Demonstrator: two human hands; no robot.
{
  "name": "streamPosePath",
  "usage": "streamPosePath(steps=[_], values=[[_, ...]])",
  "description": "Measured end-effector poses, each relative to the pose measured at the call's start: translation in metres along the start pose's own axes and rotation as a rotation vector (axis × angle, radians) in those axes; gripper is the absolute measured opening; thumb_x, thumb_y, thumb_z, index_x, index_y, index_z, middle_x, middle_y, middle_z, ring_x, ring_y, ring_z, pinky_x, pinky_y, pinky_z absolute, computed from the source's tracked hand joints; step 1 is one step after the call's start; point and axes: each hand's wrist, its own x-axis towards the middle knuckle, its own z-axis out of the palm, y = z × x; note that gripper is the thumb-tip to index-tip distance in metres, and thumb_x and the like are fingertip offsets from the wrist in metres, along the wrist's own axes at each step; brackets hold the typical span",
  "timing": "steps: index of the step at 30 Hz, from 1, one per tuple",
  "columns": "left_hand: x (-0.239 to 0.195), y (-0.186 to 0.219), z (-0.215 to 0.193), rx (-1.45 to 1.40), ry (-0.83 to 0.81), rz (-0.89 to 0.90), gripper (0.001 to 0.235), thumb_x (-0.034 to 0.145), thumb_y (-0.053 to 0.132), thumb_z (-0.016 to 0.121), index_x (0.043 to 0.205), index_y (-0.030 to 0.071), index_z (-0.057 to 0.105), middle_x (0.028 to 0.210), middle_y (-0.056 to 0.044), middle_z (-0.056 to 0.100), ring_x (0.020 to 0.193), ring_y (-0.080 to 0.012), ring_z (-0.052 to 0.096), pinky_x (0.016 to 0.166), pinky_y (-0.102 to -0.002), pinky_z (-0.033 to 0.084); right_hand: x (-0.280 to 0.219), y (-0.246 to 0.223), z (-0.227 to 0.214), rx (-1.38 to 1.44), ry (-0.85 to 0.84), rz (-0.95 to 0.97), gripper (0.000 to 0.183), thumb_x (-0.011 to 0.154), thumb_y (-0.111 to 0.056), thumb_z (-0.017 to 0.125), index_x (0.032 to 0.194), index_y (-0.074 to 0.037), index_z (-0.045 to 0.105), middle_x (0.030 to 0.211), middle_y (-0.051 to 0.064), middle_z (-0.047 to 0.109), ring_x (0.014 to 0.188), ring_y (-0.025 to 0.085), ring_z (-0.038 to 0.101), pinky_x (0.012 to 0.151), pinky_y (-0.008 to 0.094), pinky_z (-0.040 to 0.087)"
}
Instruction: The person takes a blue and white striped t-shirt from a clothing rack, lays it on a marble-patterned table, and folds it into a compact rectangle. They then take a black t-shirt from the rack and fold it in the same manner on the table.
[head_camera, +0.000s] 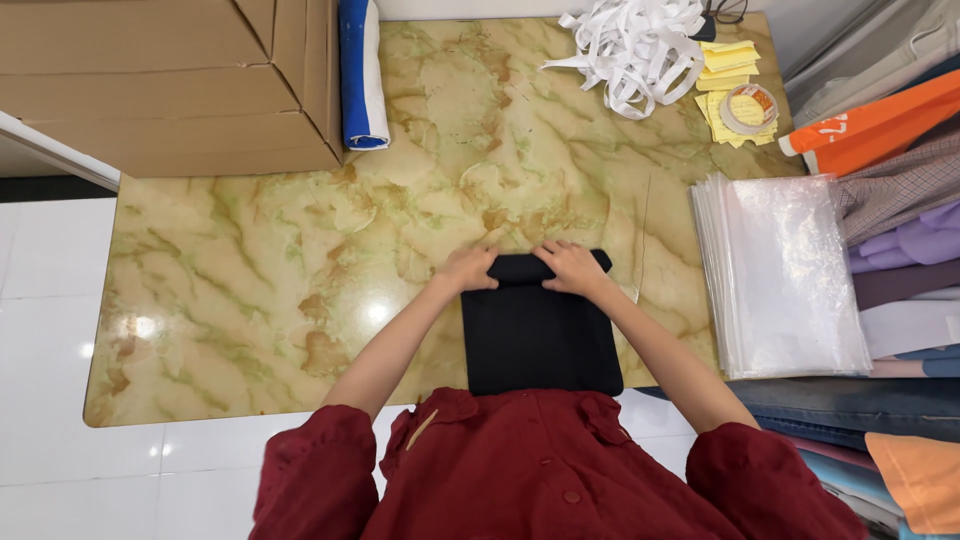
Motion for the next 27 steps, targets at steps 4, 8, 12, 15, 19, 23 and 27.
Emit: streamPosePath(steps=[4, 8, 12, 15, 19, 23, 27], values=[[0.024, -0.009, -0.011, 0.177, 0.278, 0.032, 0.072, 0.081, 0.034, 0.083, 0.136, 0.006, 0.046, 0.13, -0.018, 0.054, 0.121, -0.0387, 0.06, 0.095, -0.054, 0.053, 0.037, 0.032, -0.002, -0.187, 0.083, 0.015, 0.079, 0.071, -0.039, 0.086, 0.139, -0.017, 0.052, 0.126, 0.011, 0.059, 0.118, 0.037, 0.062, 0.099, 0.05, 0.053], [0.069, -0.028, 0.012, 0.503, 0.777, -0.052, 0.037, 0.085, 0.029, 0.074, 0.104, 0.013, 0.046, 0.105, -0.008, 0.05, 0.102, -0.0286, 0.058, 0.082, -0.046, 0.047, 0.062, 0.056, -0.009, -0.05, -0.132, 0.207, 0.083, 0.076, -0.048, 0.075, 0.146, -0.026, 0.038, 0.134, 0.01, 0.05, 0.13, 0.039, 0.054, 0.109, 0.054, 0.042], [0.064, -0.019, 0.018, 0.631, 1.024, -0.088, 0.011, 0.095, 0.024, 0.057, 0.096, 0.017, 0.048, 0.099, -0.003, 0.047, 0.094, -0.0212, 0.053, 0.075, -0.039, 0.043, 0.065, 0.06, -0.011, -0.123, -0.172, 0.177, 0.079, 0.078, -0.042, 0.073, 0.145, -0.022, 0.036, 0.131, 0.01, 0.047, 0.128, 0.037, 0.052, 0.106, 0.051, 0.044], [0.042, -0.014, -0.011, 0.425, 0.422, -0.094, 0.073, 0.081, 0.046, 0.08, 0.134, 0.014, 0.041, 0.136, -0.012, 0.041, 0.129, -0.0269, 0.04, 0.106, -0.049, 0.034, 0.066, 0.065, 0.005, -0.223, -0.058, 0.129, 0.077, 0.08, -0.036, 0.078, 0.143, -0.017, 0.038, 0.128, 0.01, 0.047, 0.124, 0.036, 0.053, 0.104, 0.049, 0.044], [0.068, -0.032, -0.031, 0.14, 0.14, -0.029, 0.087, 0.07, 0.057, 0.078, 0.137, 0.015, 0.042, 0.137, -0.011, 0.042, 0.132, -0.0294, 0.04, 0.11, -0.054, 0.023, 0.059, 0.055, 0.011, -0.346, 0.11, 0.103, 0.083, 0.075, -0.036, 0.085, 0.142, -0.017, 0.039, 0.125, 0.009, 0.046, 0.122, 0.031, 0.052, 0.103, 0.046, 0.043], [0.094, -0.032, -0.001, 0.278, 0.284, -0.008, 0.069, 0.075, 0.038, 0.083, 0.125, 0.007, 0.047, 0.122, -0.016, 0.052, 0.118, -0.0348, 0.056, 0.097, -0.05, 0.047, 0.065, 0.061, -0.003, -0.115, 0.008, 0.157, 0.085, 0.073, -0.043, 0.081, 0.144, -0.02, 0.04, 0.127, 0.008, 0.046, 0.125, 0.033, 0.051, 0.106, 0.049, 0.041], [0.081, -0.02, 0.021, 0.574, 0.911, -0.048, 0.023, 0.088, 0.019, 0.07, 0.094, 0.013, 0.048, 0.09, -0.003, 0.047, 0.083, -0.0221, 0.056, 0.069, -0.036, 0.042, 0.073, 0.055, -0.035, 0.19, -0.239, 0.164, 0.08, 0.083, -0.058, 0.067, 0.15, -0.023, 0.042, 0.138, 0.013, 0.051, 0.135, 0.04, 0.049, 0.113, 0.055, 0.037]])
